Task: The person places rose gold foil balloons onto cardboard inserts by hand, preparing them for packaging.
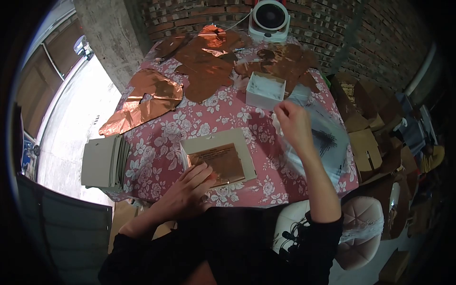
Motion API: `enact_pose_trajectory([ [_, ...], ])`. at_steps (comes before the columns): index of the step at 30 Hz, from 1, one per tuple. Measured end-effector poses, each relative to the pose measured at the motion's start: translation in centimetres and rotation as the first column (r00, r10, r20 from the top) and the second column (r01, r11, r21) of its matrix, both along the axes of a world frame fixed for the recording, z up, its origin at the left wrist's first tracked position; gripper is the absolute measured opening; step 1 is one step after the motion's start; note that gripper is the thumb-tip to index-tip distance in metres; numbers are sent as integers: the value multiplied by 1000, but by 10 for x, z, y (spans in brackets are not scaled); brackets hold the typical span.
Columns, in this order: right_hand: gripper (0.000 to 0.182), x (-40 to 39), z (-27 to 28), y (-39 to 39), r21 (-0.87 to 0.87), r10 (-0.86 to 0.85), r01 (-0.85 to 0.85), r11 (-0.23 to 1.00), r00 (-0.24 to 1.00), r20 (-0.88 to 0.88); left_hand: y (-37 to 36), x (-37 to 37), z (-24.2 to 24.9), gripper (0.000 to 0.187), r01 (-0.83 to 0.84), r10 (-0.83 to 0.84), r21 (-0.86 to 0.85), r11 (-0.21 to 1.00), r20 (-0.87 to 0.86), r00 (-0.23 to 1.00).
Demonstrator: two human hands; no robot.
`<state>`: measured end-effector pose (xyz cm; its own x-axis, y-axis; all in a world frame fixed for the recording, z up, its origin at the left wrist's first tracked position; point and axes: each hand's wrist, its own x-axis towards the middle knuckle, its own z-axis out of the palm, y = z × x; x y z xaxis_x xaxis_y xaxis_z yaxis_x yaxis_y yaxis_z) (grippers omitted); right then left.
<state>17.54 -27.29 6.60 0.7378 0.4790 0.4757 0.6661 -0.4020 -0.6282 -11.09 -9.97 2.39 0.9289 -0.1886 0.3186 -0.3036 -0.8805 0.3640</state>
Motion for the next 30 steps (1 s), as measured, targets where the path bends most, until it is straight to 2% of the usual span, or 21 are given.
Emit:
enact_pose_trajectory([
  [1,15,18,-3,9,-8,0,1,1000,997,80,5,-2,-6,57,22,-15,-77,997,95,995],
  [2,15,36,-5,19,-3,4,-3,1000,997,82,8,-3,-2,57,18,-11,-72,997,97,995],
  [4,14,67,-6,40,-80,36,-19,997,977,211,14,-6,9,57,-87,88,-78,993,9,996],
  [8,15,108,2,46,-91,-35,57,994,974,225,29,-12,5,51,-157,159,-79,984,28,987],
  [12,19,126,18,42,-82,-66,78,994,988,142,42,-11,10,48,-201,204,-73,977,30,979],
  [15,20,151,17,27,71,-116,107,992,984,133,50,-2,13,49,-204,209,-91,975,42,977],
  [16,20,164,11,19,70,-122,113,991,984,131,51,1,13,49,-204,209,-98,974,49,977],
  [19,17,196,-14,2,-28,-223,226,974,972,79,50,9,14,46,-218,222,-99,971,30,975],
  [21,14,210,-30,-4,-287,-193,196,937,980,39,49,13,12,44,-208,212,-100,973,39,976],
  [22,14,213,-38,-3,-283,-195,199,938,980,43,49,16,11,42,-205,210,-103,973,46,977],
  [24,14,213,-51,0,-253,-33,39,967,999,28,48,18,9,41,-220,225,-107,970,44,973],
  [30,18,205,-71,17,-381,45,13,925,989,144,49,22,8,39,-246,250,-117,962,13,968],
])
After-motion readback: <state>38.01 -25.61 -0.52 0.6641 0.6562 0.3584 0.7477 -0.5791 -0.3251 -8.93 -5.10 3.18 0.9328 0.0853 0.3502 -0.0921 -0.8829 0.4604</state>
